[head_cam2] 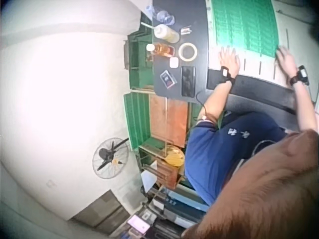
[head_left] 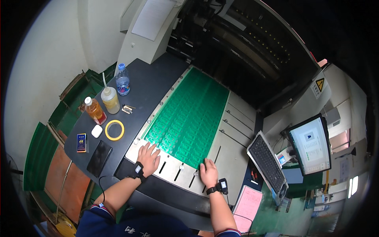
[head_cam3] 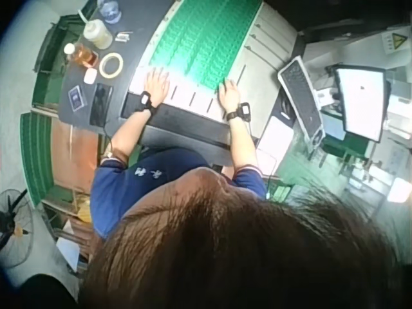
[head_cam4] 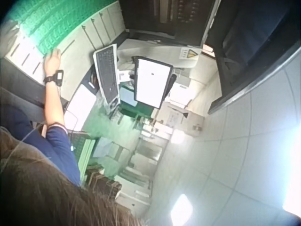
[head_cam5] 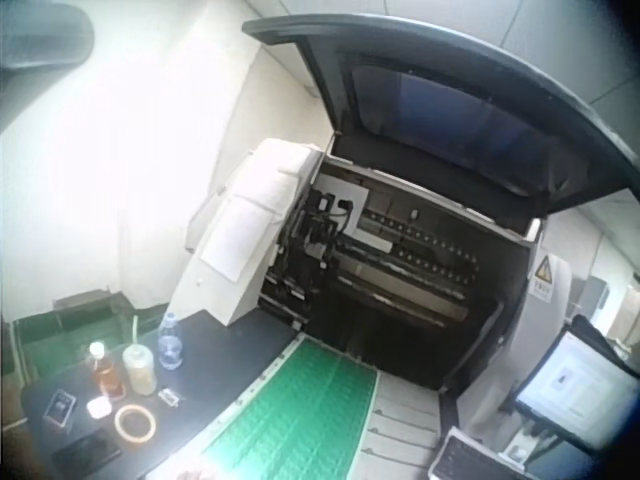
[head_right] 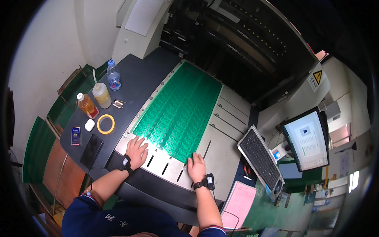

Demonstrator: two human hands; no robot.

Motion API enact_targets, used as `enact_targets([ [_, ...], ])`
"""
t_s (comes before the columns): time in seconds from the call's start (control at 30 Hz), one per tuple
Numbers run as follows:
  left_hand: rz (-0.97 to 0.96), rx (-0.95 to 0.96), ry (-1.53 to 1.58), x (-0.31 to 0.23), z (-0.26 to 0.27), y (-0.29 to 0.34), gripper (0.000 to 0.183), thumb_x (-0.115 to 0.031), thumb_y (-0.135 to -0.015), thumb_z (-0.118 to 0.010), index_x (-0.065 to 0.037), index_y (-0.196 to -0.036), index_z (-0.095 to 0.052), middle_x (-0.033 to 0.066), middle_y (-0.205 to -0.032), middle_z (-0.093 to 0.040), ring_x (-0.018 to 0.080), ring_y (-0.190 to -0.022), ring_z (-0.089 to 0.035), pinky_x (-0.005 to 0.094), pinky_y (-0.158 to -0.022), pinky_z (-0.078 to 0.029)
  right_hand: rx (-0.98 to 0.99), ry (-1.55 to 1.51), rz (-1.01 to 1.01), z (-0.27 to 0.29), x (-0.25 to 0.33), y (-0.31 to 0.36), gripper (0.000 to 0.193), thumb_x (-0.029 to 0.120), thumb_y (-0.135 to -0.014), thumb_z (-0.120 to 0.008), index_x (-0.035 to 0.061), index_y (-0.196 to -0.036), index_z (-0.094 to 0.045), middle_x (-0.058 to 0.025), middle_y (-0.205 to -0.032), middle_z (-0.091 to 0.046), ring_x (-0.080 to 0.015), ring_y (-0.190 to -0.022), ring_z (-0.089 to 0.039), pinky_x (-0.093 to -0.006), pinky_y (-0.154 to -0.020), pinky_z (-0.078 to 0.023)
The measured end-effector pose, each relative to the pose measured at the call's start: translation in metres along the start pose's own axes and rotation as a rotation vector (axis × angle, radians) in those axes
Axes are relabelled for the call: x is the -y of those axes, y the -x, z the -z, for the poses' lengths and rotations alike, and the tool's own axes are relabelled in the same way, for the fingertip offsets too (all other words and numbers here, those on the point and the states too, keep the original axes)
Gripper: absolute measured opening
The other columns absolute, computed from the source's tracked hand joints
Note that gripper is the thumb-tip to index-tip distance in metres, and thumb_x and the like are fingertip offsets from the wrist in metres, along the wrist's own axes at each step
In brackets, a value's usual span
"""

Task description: Operating an industrial printing machine and oven to process circuit boards.

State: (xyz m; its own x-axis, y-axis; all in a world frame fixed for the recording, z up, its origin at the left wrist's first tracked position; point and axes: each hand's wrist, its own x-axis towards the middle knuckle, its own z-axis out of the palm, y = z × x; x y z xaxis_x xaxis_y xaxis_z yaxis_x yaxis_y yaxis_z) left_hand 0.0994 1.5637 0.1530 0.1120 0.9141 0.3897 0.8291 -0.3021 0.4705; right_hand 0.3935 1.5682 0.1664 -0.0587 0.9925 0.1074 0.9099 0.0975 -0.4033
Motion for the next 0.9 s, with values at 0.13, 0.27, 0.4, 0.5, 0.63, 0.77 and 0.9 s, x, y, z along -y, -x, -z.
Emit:
enact_targets([
  [0.13,-0.008,0.020,-0.013,-0.003,-0.003,0.004,0.025,-0.016,-0.076,-0.055,-0.007,-0.099,-0.060,0.0159,-0.114,-0.051,0.0359,-0.113,-0.040,0.0500,-0.094,-0.030,-0.166,-0.202,-0.063,-0.007,-0.018,0.035,0.036,0.015,-0.081,-0.052,-0.0012,-0.113,-0.053,-0.0238,-0.113,-0.053,-0.0361,-0.108,-0.049,-0.0403,-0.093,-0.039],
  [0.27,0.009,0.043,-0.029,-0.001,-0.004,0.002,0.026,-0.017,-0.077,-0.054,-0.006,-0.100,-0.060,0.0164,-0.114,-0.051,0.0364,-0.114,-0.041,0.0502,-0.094,-0.030,-0.227,-0.120,-0.047,-0.006,-0.008,0.068,0.035,0.010,-0.080,-0.052,0.0000,-0.113,-0.053,-0.0220,-0.113,-0.054,-0.0356,-0.109,-0.049,-0.0398,-0.094,-0.038],
  [0.4,0.005,0.052,-0.050,-0.001,-0.003,0.001,0.027,-0.018,-0.078,-0.053,-0.007,-0.101,-0.061,0.0161,-0.115,-0.052,0.0359,-0.114,-0.042,0.0503,-0.095,-0.029,-0.200,-0.135,-0.018,0.000,-0.013,0.094,0.037,0.008,-0.079,-0.053,0.0012,-0.116,-0.051,-0.0209,-0.117,-0.052,-0.0347,-0.111,-0.047,-0.0395,-0.095,-0.037],
  [0.5,0.011,0.049,-0.052,-0.002,-0.004,0.001,0.027,-0.018,-0.077,-0.053,-0.006,-0.101,-0.061,0.0159,-0.115,-0.052,0.0357,-0.114,-0.042,0.0504,-0.095,-0.029,-0.190,-0.124,-0.026,0.007,-0.015,0.107,0.038,0.006,-0.079,-0.052,0.0011,-0.116,-0.050,-0.0194,-0.120,-0.050,-0.0339,-0.114,-0.045,-0.0388,-0.096,-0.035],
  [0.63,0.002,0.044,-0.052,-0.003,-0.003,0.000,0.028,-0.017,-0.076,-0.053,-0.006,-0.100,-0.062,0.0161,-0.115,-0.052,0.0360,-0.114,-0.042,0.0505,-0.095,-0.030,-0.188,-0.080,-0.059,0.010,-0.019,0.117,0.039,0.006,-0.077,-0.052,0.0008,-0.115,-0.051,-0.0179,-0.119,-0.052,-0.0340,-0.115,-0.045,-0.0393,-0.097,-0.035],
  [0.77,0.014,0.042,-0.036,-0.002,-0.004,0.001,0.027,-0.017,-0.077,-0.053,-0.008,-0.100,-0.063,0.0145,-0.117,-0.052,0.0349,-0.115,-0.041,0.0498,-0.097,-0.028,-0.206,-0.069,-0.065,0.008,-0.020,0.124,0.036,0.007,-0.076,-0.053,0.0007,-0.112,-0.053,-0.0170,-0.119,-0.052,-0.0338,-0.116,-0.043,-0.0404,-0.098,-0.033],
  [0.9,0.008,0.049,-0.036,0.000,-0.005,0.002,0.028,-0.018,-0.077,-0.053,-0.006,-0.100,-0.063,0.0166,-0.115,-0.053,0.0369,-0.114,-0.042,0.0505,-0.095,-0.030,-0.086,-0.006,-0.033,0.019,-0.021,0.153,0.031,0.009,-0.076,-0.054,0.0023,-0.106,-0.056,-0.0165,-0.120,-0.050,-0.0345,-0.117,-0.041,-0.0433,-0.100,-0.030],
])
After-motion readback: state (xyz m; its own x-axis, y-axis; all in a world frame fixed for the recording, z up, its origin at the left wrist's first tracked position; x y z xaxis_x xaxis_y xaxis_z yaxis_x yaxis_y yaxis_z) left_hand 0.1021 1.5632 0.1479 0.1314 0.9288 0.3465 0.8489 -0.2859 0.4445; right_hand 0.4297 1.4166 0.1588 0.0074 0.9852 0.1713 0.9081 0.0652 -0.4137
